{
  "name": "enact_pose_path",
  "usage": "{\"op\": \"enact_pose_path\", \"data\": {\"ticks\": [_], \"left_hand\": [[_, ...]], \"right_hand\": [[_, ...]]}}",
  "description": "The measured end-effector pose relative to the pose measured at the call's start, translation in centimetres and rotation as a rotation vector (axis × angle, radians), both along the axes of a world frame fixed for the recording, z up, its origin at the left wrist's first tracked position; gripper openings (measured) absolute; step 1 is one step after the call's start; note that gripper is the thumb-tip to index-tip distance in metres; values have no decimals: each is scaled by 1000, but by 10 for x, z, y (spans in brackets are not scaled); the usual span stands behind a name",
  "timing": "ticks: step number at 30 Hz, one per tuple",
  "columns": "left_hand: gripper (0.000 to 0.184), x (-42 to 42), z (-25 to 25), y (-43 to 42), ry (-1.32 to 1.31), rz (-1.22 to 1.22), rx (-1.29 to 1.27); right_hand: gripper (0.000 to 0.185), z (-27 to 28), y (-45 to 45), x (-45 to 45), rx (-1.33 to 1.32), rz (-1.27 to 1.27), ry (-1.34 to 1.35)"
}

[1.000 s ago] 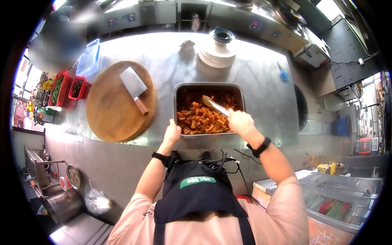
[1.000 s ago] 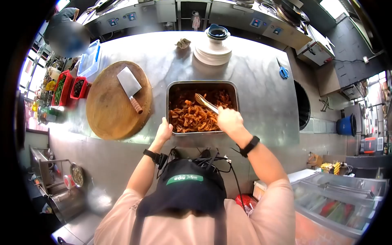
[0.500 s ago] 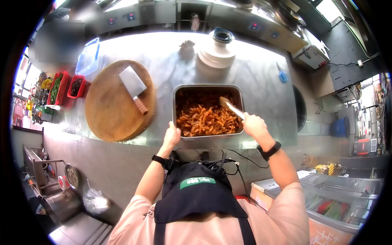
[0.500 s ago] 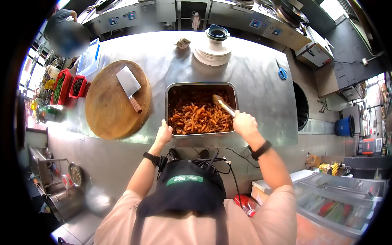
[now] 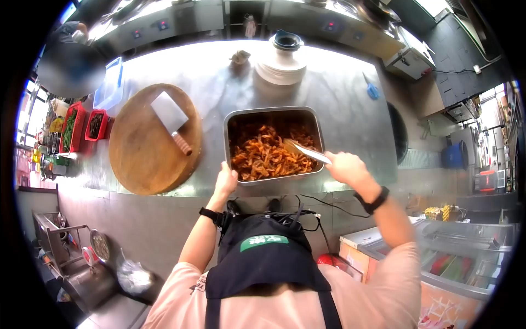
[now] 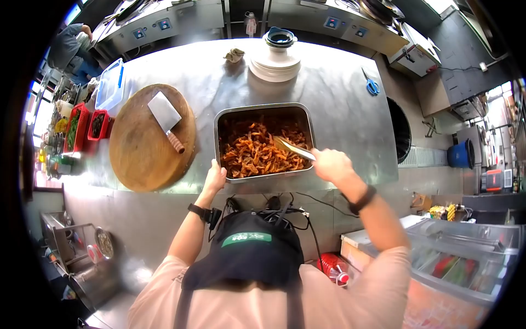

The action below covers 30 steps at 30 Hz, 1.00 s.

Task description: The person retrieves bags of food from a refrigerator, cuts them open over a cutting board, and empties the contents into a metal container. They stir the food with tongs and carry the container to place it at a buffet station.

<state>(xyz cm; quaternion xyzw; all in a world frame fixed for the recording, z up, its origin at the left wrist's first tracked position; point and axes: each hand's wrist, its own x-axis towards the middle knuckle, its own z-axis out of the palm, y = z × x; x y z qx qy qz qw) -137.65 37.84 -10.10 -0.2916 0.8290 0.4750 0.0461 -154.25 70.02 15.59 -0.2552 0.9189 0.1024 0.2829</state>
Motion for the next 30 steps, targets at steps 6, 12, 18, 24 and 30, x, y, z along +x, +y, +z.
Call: {"op": "enact_pose_path", "data": {"ticks": [6,12,18,24,30], "left_hand": [[47,-3,-9,-6,65,-33,-18],[55,1,20,3,-46,0,18],[56,4,-18,-7,37,-29,-96],[55,2,-18,-9,11,-40,-4],[54,1,-9,-5,39,-28,-74]], "right_hand": [[25,-94,1,-20,19,69,135],[19,-59,-3,-11,-46,106,116],[25,-89,-66,18,-151,161,-33],[26,-84,-42,-28,22,100,-13],[24,-35,-58,15,-71,189,-35]]}}
